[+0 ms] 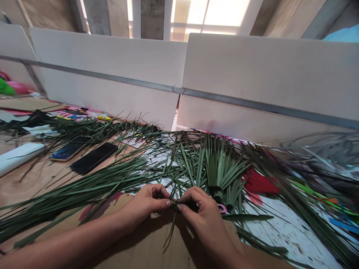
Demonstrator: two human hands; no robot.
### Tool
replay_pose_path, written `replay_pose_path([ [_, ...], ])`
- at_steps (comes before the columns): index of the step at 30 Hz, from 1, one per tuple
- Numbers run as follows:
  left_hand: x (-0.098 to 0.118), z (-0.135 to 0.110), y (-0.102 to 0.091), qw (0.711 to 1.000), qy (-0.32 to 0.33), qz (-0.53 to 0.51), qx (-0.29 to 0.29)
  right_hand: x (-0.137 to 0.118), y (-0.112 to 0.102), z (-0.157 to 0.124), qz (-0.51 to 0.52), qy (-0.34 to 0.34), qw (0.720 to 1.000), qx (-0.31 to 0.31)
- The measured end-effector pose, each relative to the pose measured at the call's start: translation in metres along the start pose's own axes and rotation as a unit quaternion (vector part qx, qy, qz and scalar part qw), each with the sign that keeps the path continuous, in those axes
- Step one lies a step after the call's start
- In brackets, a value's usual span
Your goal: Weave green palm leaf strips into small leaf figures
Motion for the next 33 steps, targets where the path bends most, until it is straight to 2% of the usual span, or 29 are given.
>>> replay_pose_path([
  [3, 0.002, 0.001, 0.0, 1.0, 0.013, 0.017, -0.002, 0.001, 0.0, 0.0, -0.001, 0.002, 1.0, 0.003],
  [10, 0.001, -0.002, -0.001, 1.0, -0.006, 0.003, 0.004, -0.001, -0.001, 0.002, 0.003, 0.008, 1.0, -0.018],
  [14, 0.004, -0.001, 0.001, 0.999, 0.009, 0.029, -0.008, -0.002, -0.001, -0.002, -0.031, 0.002, 1.0, -0.003],
  [18, 0.007, -0.002, 0.004, 0.999, 0.026, 0.04, -0.001, -0.002, 0.0, -0.005, -0.062, -0.042, 0.997, 0.026],
  [23, 0.003, -0.001, 0.004, 0.999, 0.012, -0.032, 0.02, -0.004, -0.001, -0.005, -0.028, -0.104, 0.993, 0.043],
  [29, 0.001, -0.002, 0.002, 0.998, 0.005, -0.059, 0.034, -0.003, -0.001, -0.006, -0.007, -0.134, 0.99, 0.032],
  [33, 0.003, -0.002, 0.003, 0.999, 0.01, -0.027, 0.033, -0.001, 0.001, -0.008, -0.001, -0.143, 0.989, 0.034],
])
Point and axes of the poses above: each hand's wrist, its own z-axis towards the middle knuckle, its own y-axis out of the palm, x = y × z, the point moved 4 cm from there along z, towards the middle knuckle, and after that the axes turned 9 degrees about x, right-handed, at the moved point
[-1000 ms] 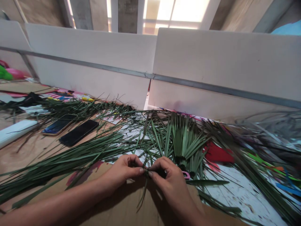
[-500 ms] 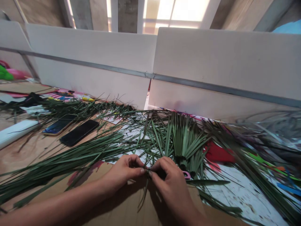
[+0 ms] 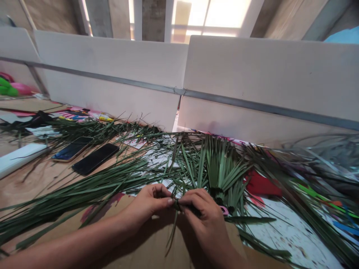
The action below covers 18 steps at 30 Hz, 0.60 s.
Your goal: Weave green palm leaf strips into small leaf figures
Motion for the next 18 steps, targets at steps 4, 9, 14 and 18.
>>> replay_pose_path([
  [4, 0.0, 0.004, 0.0, 0.999, 0.009, 0.029, -0.011, 0.002, 0.0, 0.0, -0.004, 0.007, 1.0, 0.006],
  [9, 0.004, 0.005, -0.001, 1.0, 0.017, -0.013, -0.009, -0.002, -0.005, 0.006, -0.02, 0.022, 1.0, 0.002],
  [14, 0.008, 0.006, -0.004, 1.0, 0.017, -0.021, 0.005, -0.003, -0.011, 0.01, -0.035, -0.003, 0.999, 0.028],
  [18, 0.005, 0.009, -0.006, 0.999, 0.015, -0.033, -0.005, 0.001, -0.011, 0.009, -0.039, -0.027, 0.998, 0.044],
])
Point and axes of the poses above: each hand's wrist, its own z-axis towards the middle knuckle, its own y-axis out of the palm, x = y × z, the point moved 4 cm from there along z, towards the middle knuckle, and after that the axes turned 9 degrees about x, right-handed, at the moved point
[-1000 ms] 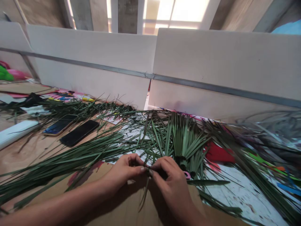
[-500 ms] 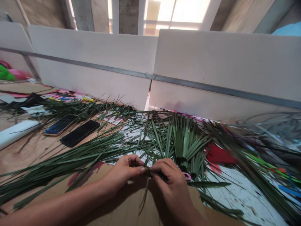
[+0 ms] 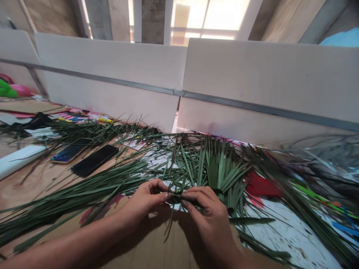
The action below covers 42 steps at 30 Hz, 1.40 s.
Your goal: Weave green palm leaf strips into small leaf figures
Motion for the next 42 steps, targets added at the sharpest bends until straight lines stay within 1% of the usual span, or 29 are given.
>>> replay_pose_path([
  [6, -0.001, -0.001, 0.003, 1.0, -0.006, -0.024, -0.016, 0.001, 0.0, -0.004, 0.01, 0.006, 1.0, 0.012],
  [11, 0.0, -0.006, 0.006, 1.0, -0.01, -0.02, -0.009, -0.003, 0.0, -0.005, 0.01, 0.005, 1.0, 0.02],
  [15, -0.001, -0.009, 0.008, 1.0, -0.013, -0.025, -0.003, -0.004, 0.002, -0.005, 0.008, 0.014, 1.0, 0.015],
  [18, 0.002, -0.008, 0.008, 1.0, -0.01, -0.013, 0.004, -0.004, 0.002, -0.005, 0.006, 0.016, 1.0, 0.01],
  [21, 0.008, -0.007, 0.009, 1.0, -0.014, 0.008, 0.021, -0.002, 0.0, -0.002, 0.001, 0.025, 1.0, 0.007],
  [25, 0.016, -0.01, 0.003, 0.996, -0.033, -0.006, 0.08, 0.007, -0.004, 0.003, -0.007, 0.05, 0.999, 0.021],
  [27, 0.021, -0.008, -0.001, 0.995, -0.008, -0.003, 0.095, 0.013, -0.005, 0.005, -0.015, 0.062, 0.998, 0.018],
  [30, 0.028, -0.002, -0.008, 0.994, 0.042, 0.004, 0.101, 0.019, -0.003, 0.005, -0.031, 0.087, 0.996, -0.003],
  [32, 0.029, 0.001, -0.011, 0.993, 0.057, 0.008, 0.107, 0.02, -0.001, 0.004, -0.039, 0.102, 0.994, -0.014],
  [36, 0.024, 0.004, -0.01, 0.995, 0.035, 0.009, 0.092, 0.016, 0.001, 0.002, -0.032, 0.112, 0.993, -0.02],
  [40, 0.016, 0.005, -0.008, 0.996, 0.042, -0.003, 0.075, 0.011, 0.002, 0.0, -0.017, 0.103, 0.995, -0.009],
  [42, 0.013, 0.004, -0.008, 0.996, 0.036, -0.016, 0.076, 0.011, 0.003, -0.001, -0.016, 0.103, 0.995, -0.007],
])
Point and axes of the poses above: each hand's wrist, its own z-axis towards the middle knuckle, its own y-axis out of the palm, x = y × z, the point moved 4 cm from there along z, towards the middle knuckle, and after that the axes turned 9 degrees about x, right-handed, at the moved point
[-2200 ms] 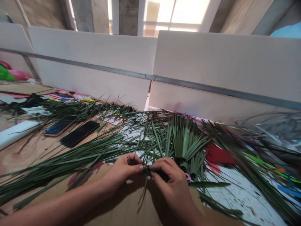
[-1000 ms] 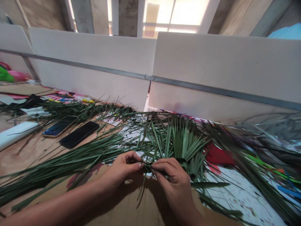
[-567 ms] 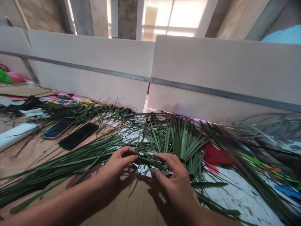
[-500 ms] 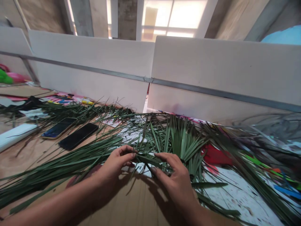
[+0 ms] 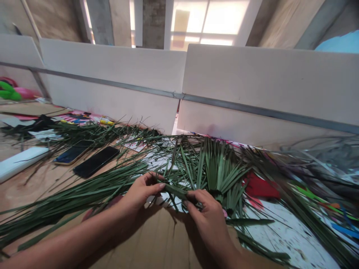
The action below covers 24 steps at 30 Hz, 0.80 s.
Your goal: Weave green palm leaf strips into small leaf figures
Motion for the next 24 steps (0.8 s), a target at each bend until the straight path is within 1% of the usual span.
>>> replay_pose_path([
  [4, 0.004, -0.004, 0.001, 1.0, -0.013, 0.005, 0.009, 0.003, 0.001, 0.001, -0.005, 0.03, 1.0, -0.007],
  [8, 0.016, 0.0, 0.001, 1.0, 0.01, -0.004, 0.001, 0.012, 0.001, 0.005, 0.008, 0.092, 0.995, -0.023],
  [10, 0.018, 0.005, -0.001, 1.0, 0.013, -0.016, -0.006, 0.018, 0.002, 0.007, 0.056, 0.137, 0.989, -0.022],
  [12, 0.017, 0.01, -0.004, 1.0, 0.011, -0.014, -0.013, 0.024, 0.002, 0.01, 0.116, 0.174, 0.978, -0.009],
  [15, 0.009, 0.014, -0.005, 0.999, 0.008, -0.007, -0.033, 0.029, 0.001, 0.013, 0.175, 0.202, 0.963, 0.024],
  [17, 0.003, 0.01, -0.003, 0.999, -0.014, -0.004, -0.037, 0.03, 0.0, 0.013, 0.181, 0.202, 0.962, 0.04],
  [20, -0.005, -0.009, 0.004, 0.996, -0.084, 0.025, -0.024, 0.026, -0.002, 0.012, 0.154, 0.169, 0.972, 0.052],
  [24, -0.01, -0.034, 0.022, 0.99, -0.136, 0.023, -0.039, 0.019, -0.003, 0.011, 0.132, 0.128, 0.981, 0.057],
])
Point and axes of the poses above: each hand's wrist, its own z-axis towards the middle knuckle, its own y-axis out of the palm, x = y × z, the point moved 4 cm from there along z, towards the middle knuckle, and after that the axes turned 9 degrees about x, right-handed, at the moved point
